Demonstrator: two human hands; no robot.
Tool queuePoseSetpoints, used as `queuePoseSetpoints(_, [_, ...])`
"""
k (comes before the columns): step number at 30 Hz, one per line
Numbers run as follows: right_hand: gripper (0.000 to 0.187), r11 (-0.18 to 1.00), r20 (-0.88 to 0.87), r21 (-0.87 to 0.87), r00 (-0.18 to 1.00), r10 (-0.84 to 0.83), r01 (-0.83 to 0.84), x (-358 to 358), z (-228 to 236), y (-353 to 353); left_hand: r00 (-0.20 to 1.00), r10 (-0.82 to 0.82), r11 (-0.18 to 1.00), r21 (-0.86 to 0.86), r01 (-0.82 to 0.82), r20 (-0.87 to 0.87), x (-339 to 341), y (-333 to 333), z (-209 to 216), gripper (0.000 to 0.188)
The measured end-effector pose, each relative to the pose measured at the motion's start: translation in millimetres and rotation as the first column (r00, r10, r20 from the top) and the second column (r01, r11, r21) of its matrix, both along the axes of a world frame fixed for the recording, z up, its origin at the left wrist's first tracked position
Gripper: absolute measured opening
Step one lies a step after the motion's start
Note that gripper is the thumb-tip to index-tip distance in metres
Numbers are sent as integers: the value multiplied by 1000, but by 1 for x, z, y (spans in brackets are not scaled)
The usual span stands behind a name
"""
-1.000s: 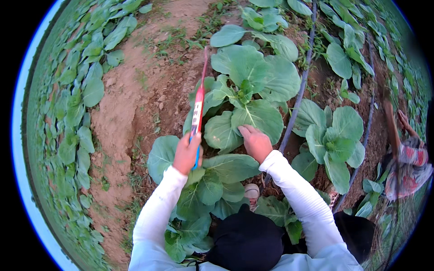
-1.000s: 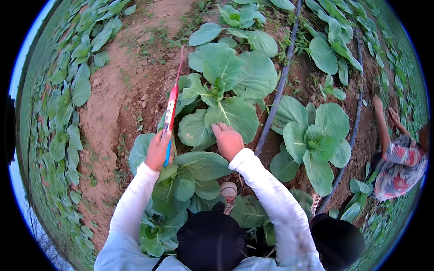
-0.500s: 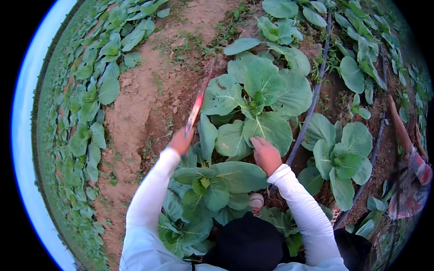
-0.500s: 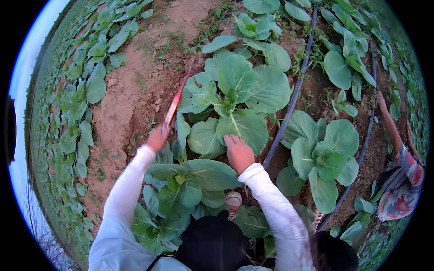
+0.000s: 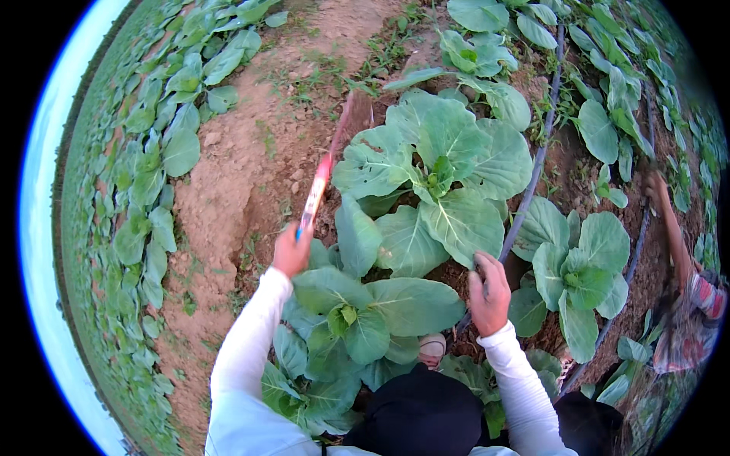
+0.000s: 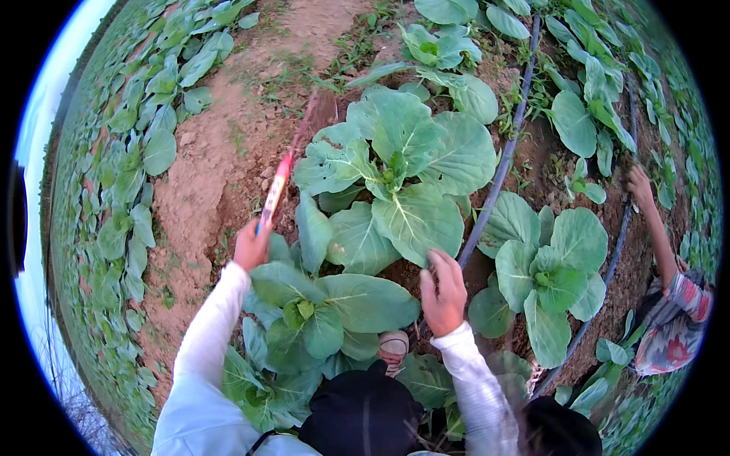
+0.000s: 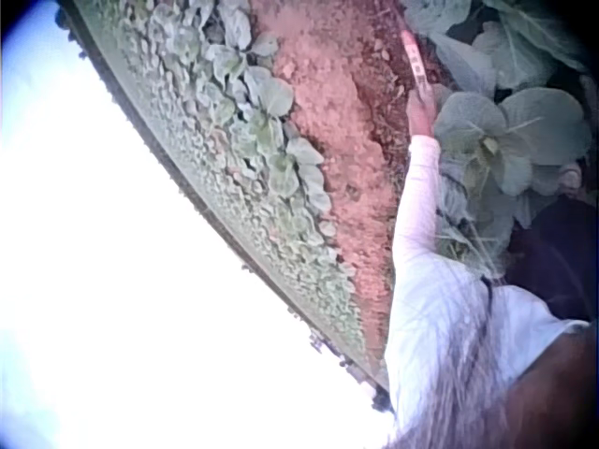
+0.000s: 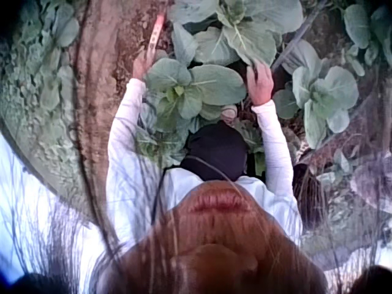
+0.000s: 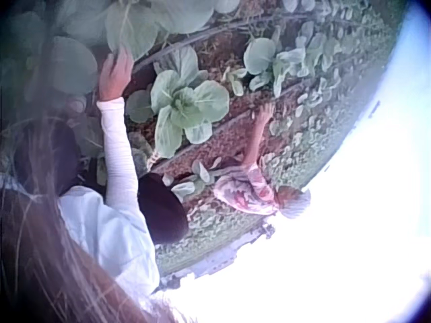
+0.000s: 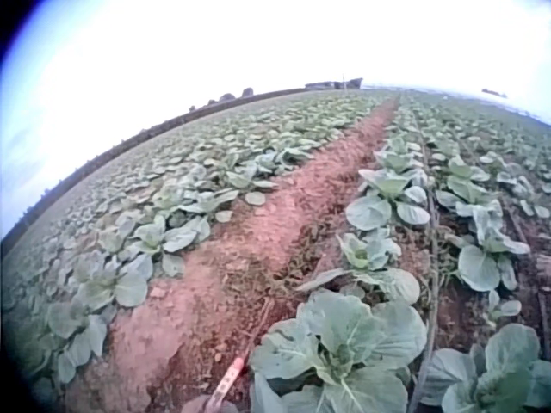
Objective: The person weeds a vegetable field by hand and with a small hand hoe. They pull weeds from around leafy green plants and use the hoe to loosen soil and remove additional weeds between rows.
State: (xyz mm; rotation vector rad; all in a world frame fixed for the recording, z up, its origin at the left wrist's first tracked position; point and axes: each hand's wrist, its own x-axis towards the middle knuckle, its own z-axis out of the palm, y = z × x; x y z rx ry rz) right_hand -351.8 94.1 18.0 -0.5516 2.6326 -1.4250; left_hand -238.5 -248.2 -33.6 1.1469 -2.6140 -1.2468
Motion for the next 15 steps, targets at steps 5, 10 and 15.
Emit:
queuePoseSetpoints(5, [11,978,296,-44,938,-182,203,30,-19,30,956,61,998,-7,-66,-285,-152,-47,-8,39])
queuePoseSetpoints(10, [12,998,381,56,924,17,-41,63,-37,32,991,78,988,-121,-91,-111,-251,-69,-30,38])
queuePoseSetpoints(15, [15,995,419,-60,902,102,-85,76,-59,35,963,59,931,-363,43,264,-204,-42,-113,42])
